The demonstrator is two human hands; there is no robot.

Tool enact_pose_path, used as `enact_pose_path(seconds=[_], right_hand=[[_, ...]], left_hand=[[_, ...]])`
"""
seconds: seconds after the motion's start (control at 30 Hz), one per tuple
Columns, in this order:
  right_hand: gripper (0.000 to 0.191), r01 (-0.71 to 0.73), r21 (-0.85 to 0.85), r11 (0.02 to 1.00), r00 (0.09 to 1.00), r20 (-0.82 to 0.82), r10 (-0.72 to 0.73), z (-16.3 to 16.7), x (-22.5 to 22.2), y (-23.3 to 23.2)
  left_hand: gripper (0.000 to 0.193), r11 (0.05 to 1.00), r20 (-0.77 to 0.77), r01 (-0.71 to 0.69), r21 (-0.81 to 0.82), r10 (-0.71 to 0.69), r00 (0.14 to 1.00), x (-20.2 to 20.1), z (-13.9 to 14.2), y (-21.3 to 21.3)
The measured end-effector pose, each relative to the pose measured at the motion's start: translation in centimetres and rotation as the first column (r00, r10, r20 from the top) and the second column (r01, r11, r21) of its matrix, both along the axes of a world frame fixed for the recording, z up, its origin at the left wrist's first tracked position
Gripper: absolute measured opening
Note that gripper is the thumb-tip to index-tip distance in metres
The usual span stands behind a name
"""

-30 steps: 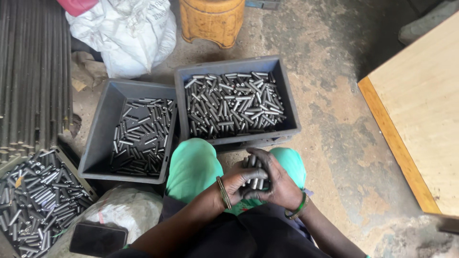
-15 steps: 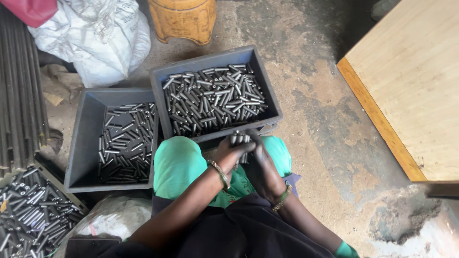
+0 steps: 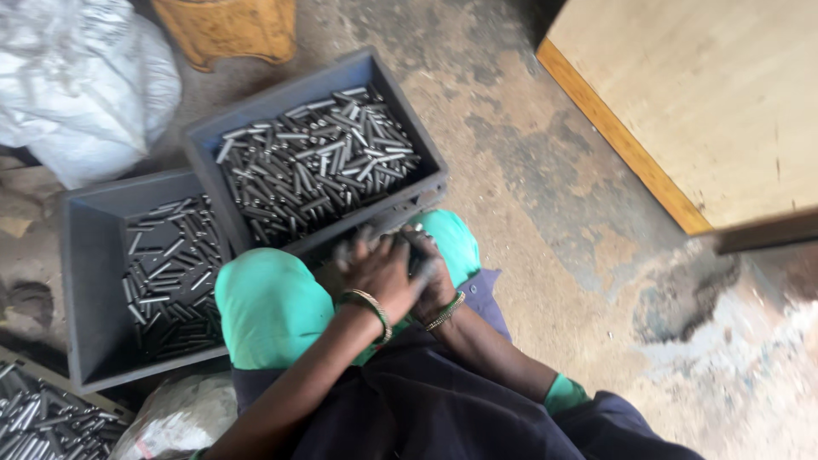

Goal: The person sits on the floor and sorts small cylindrical metal parts by hand, picking pieces from one plastic bin and placing them into another bin. They repeatedly grab handfuls of parts, hold small ring-shaped pieces in one hand, and move parts between several bins on the floor.

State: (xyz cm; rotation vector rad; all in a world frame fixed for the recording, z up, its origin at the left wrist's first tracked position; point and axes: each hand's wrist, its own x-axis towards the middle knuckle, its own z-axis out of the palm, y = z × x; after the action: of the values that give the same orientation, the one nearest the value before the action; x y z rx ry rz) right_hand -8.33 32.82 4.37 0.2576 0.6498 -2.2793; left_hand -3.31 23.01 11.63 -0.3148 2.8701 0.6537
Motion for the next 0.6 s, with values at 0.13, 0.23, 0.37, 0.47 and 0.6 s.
enact_pose_path(seconds=[0.13, 0.23, 0.37, 0.47, 0.6], right_hand=[[0.027, 0.073, 0.112, 0.991, 0.996, 0.044, -0.078, 1.8, 0.8, 0.8], [0.032, 0.007, 0.159, 0.987, 1.000, 0.019, -0.010, 4.8, 1.1, 1.5], [0.035, 0.050, 0.112, 0.992, 0.993, -0.110, -0.038, 9.0, 1.0, 1.1], [0.040, 0.174, 0.090, 0.981, 0.892, -0.437, -0.118, 11.2, 1.3, -0.3], [0.058, 0.357, 0.156, 0.921, 0.693, -0.705, -0.150, 12.8, 2.5, -1.8]], left_hand=[[0.070, 0.992, -0.059, -0.013, 0.126, 0.021, 0.998, -0.2, 0.8, -4.1], [0.069, 0.581, -0.027, -0.193, 0.791, 0.348, 0.937, -1.0, 0.1, -6.0], [0.065, -0.583, 0.511, -0.200, 0.787, 0.436, 0.741, -0.7, -1.6, -4.7], [0.068, -0.808, 0.226, 0.159, 0.567, 0.339, 0.913, -1.2, -1.9, -1.5], [0.076, -0.731, 0.389, 0.102, 0.675, 0.470, 0.792, -2.7, -0.1, -0.7]])
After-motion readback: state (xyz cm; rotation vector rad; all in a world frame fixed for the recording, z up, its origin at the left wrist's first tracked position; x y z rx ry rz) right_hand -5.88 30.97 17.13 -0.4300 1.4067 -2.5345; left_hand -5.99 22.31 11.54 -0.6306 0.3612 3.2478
